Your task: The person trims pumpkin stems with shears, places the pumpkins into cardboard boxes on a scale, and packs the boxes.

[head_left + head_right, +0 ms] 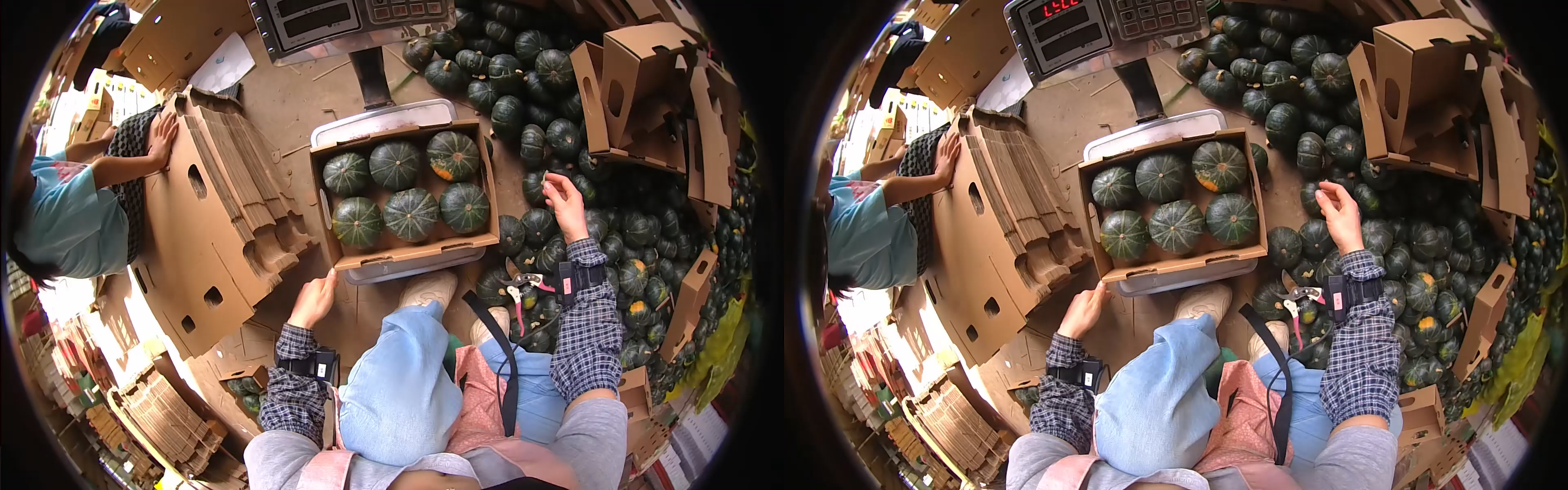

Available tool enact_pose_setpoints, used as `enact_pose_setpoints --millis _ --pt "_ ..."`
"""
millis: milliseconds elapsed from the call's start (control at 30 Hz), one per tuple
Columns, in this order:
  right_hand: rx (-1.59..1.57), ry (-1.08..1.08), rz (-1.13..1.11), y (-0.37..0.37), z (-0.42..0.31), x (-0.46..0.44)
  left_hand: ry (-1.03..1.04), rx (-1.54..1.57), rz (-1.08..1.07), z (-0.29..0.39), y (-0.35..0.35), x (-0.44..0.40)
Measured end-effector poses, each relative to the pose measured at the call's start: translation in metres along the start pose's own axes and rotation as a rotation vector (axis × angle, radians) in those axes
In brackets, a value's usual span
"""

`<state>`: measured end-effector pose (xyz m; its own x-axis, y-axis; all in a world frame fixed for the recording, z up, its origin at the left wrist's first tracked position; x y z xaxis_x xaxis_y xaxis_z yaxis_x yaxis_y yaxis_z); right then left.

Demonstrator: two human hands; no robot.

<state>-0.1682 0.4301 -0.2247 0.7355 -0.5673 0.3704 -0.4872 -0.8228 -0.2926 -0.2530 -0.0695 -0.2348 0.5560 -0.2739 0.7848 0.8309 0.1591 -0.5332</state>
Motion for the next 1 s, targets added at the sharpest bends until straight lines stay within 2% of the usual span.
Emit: enact_pose_setpoints --millis 67,167,233,300,367,433,500,567,700,733,767,833,867,900,933,967,1000 --pt "-0.082 0.049 0.102 -0.012 0.01 0.023 0.072 -0.197 -0.152 0.02 -0.012 0.035" --pt "-0.301 0.139 0.171 -0.003 0.023 0.065 0.499 0.01 -0.002 0.074 -0.042 0.059" --pt "-0.518 0.163 0.224 0.018 0.026 0.095 0.643 0.083 0.195 0.127 -0.061 0.051" --pt "-0.712 0.198 0.253 0.046 0.034 0.123 0.761 -0.221 0.541 0.16 -0.047 0.019" --pt "-0.706 0.246 0.203 0.077 0.03 0.15 0.726 -0.44 0.616 0.187 -0.028 -0.015" --pt "-0.637 0.202 0.086 0.098 0.034 0.168 0.592 -0.573 0.614 0.2 -0.01 -0.035" --pt "-0.637 0.212 -0.008 0.107 0.035 0.177 0.52 -0.577 0.663 0.204 -0.005 -0.041" --pt "-0.714 0.25 -0.078 0.114 0.029 0.176 0.538 -0.539 0.696 0.204 -0.007 -0.04" --pt "-1.036 0.237 -0.154 0.121 -0.014 0.164 0.759 -0.288 0.709 0.218 -0.019 -0.008" --pt "-1.09 0.252 -0.179 0.116 -0.03 0.163 0.879 -0.264 0.725 0.232 -0.023 0.011" --pt "-1.102 0.16 -0.154 0.112 -0.038 0.164 0.93 -0.194 0.683 0.247 -0.025 0.033" --pt "-1.119 -0.032 -0.13 0.109 -0.052 0.16 1.179 0.049 0.511 0.261 -0.011 0.047" --pt "-0.861 -0.153 0.058 0.093 -0.045 0.162 1.315 0.095 0.419 0.27 -0.004 0.054" --pt "-0.898 -0.083 0.131 0.075 -0.041 0.167 1.442 0.133 0.342 0.276 0.001 0.061" --pt "-1.021 0.025 0.176 0.052 -0.05 0.176 1.431 0.074 0.238 0.28 0.006 0.062" --pt "-0.93 -0.072 0.263 0.023 -0.042 0.172 1.402 0.016 0.159 0.282 0.006 0.06" --pt "-0.688 -0.243 0.433 -0.011 -0.043 0.168 1.421 -0.113 0.206 0.281 0.004 0.058"
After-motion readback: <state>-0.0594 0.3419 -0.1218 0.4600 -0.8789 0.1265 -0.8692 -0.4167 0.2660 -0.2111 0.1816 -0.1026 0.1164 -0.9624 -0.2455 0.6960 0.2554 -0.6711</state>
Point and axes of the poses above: each hand's wrist, its own x-axis away from the middle knuckle, its own y-axis out of the palm, z = x × y, the point moved 4 cm from there along -x, towards the middle knuckle, and after that the axes turned 7 degrees about -x, right-handed, at the moved point
